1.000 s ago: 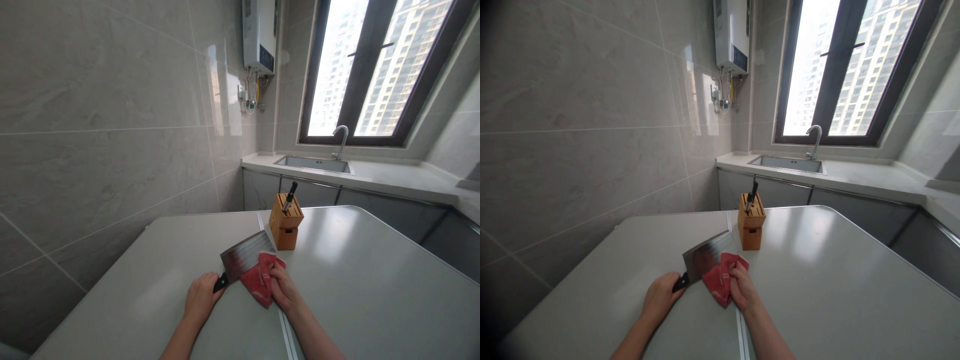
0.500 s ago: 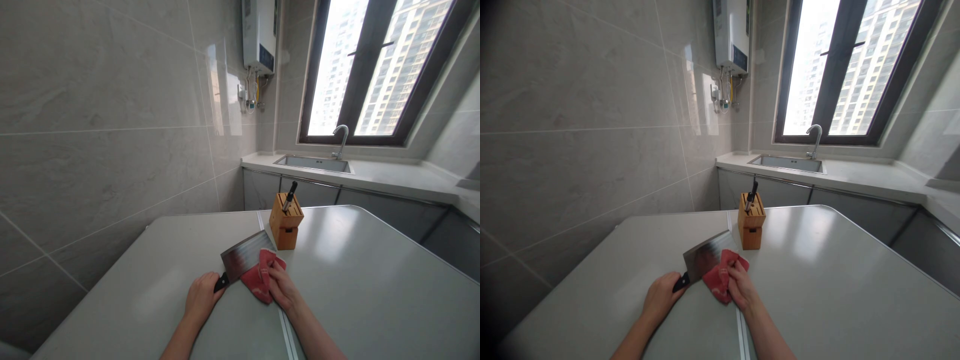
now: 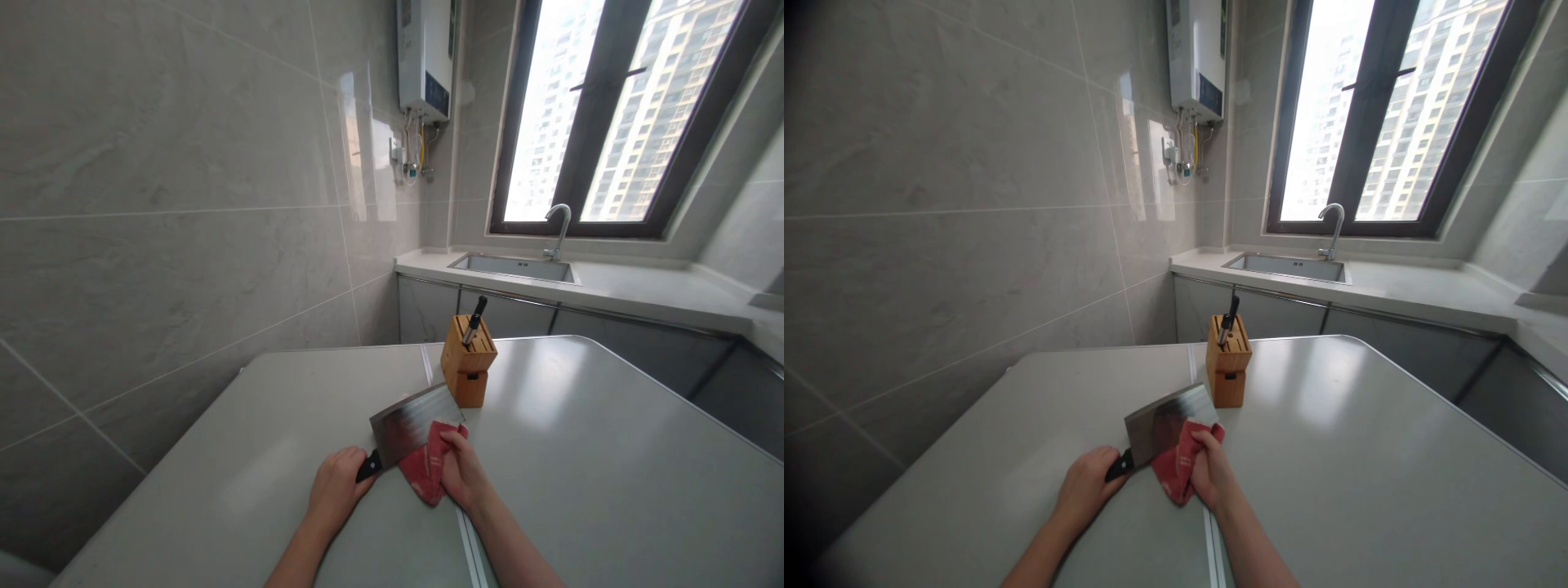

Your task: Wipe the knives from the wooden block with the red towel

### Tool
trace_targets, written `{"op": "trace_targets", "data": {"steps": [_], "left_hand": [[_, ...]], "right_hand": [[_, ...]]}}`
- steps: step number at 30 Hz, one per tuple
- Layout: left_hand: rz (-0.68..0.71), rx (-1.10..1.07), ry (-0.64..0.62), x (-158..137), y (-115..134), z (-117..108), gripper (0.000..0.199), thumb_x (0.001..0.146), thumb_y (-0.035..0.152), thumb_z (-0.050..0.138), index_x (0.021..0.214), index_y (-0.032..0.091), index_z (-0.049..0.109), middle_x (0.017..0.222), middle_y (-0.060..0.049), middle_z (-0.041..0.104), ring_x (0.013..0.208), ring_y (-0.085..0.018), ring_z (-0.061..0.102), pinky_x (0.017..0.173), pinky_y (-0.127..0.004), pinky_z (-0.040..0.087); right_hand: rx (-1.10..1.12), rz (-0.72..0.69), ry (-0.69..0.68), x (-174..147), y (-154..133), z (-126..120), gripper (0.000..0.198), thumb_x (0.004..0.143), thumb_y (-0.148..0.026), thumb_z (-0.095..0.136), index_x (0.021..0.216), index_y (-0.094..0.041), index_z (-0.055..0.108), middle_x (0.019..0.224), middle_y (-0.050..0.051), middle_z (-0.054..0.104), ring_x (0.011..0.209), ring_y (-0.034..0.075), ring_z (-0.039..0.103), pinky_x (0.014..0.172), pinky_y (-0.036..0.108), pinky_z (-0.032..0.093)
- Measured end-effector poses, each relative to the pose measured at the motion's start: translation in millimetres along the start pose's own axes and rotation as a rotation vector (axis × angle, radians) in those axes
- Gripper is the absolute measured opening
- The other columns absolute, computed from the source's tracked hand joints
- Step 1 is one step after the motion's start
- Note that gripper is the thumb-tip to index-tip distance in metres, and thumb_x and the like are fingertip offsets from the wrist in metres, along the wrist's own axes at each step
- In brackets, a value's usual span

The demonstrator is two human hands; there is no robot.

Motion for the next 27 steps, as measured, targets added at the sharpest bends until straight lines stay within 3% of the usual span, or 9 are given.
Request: {"op": "trace_targets", "data": {"steps": [3,6,9,12,19,25,27], "left_hand": [[-0.009,0.021,0.011,0.1,-0.8,-2.3,0.015,0.084,0.035,0.056,0.079,0.020,0.057,0.084,-0.002,0.063,0.082,-0.020,0.057,0.073,-0.028,0.035],[-0.054,0.068,0.031,0.4,-1.9,-6.0,0.011,0.083,0.031,0.056,0.081,0.020,0.058,0.087,-0.003,0.064,0.085,-0.021,0.057,0.075,-0.029,0.034],[-0.086,0.100,0.050,0.9,-3.1,-8.0,0.009,0.083,0.029,0.056,0.083,0.021,0.058,0.088,-0.003,0.063,0.088,-0.021,0.057,0.076,-0.030,0.033],[-0.094,0.101,0.043,1.1,-4.6,-6.6,0.009,0.084,0.030,0.056,0.083,0.021,0.058,0.087,-0.003,0.063,0.087,-0.021,0.057,0.075,-0.030,0.033],[-0.056,0.100,0.101,0.4,-2.8,-4.5,0.006,0.082,0.027,0.058,0.082,0.021,0.059,0.086,-0.002,0.064,0.086,-0.021,0.057,0.077,-0.032,0.031],[-0.031,0.119,0.098,-0.2,-1.0,-3.4,0.005,0.081,0.024,0.060,0.084,0.020,0.059,0.087,-0.002,0.063,0.087,-0.022,0.057,0.078,-0.032,0.030],[-0.023,0.124,0.099,-0.3,-0.8,-2.4,0.005,0.080,0.024,0.061,0.084,0.020,0.059,0.087,-0.002,0.063,0.088,-0.022,0.056,0.079,-0.032,0.030]], "right_hand": [[0.064,0.070,0.039,-1.3,-0.8,1.7,0.015,0.055,-0.004,0.057,0.063,-0.017,0.056,0.061,-0.001,0.063,0.053,0.012,0.057,0.061,0.028,0.052],[0.029,-0.005,0.056,-1.1,0.8,2.7,0.021,0.049,0.003,0.052,0.057,-0.017,0.051,0.057,-0.005,0.059,0.053,0.010,0.055,0.058,0.022,0.049],[-0.003,-0.053,0.041,-1.3,3.6,4.4,0.026,0.050,0.006,0.058,0.054,-0.017,0.048,0.054,-0.007,0.054,0.050,0.007,0.052,0.054,0.018,0.046],[-0.018,-0.056,0.040,-2.3,4.4,5.9,0.027,0.055,0.001,0.070,0.059,-0.017,0.050,0.057,-0.007,0.054,0.054,0.007,0.053,0.061,0.019,0.047],[0.092,0.020,0.050,-4.5,-1.7,7.5,0.023,0.058,-0.003,0.069,0.072,-0.017,0.058,0.067,-0.004,0.062,0.066,0.012,0.060,0.076,0.030,0.052],[0.074,-0.045,0.054,-0.9,0.4,2.9,0.027,0.047,0.008,0.054,0.052,-0.017,0.046,0.051,-0.008,0.050,0.048,0.007,0.048,0.050,0.017,0.046],[0.032,-0.069,0.069,0.3,3.0,1.1,0.028,0.047,0.009,0.054,0.052,-0.017,0.046,0.052,-0.008,0.050,0.048,0.006,0.048,0.049,0.017,0.046]]}}
Point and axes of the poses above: each hand's wrist, its own x-axis towards the middle knuckle, its own z-axis out of the palm, y = z × x, the point moved 2 cm from there along x, towards the middle knuckle
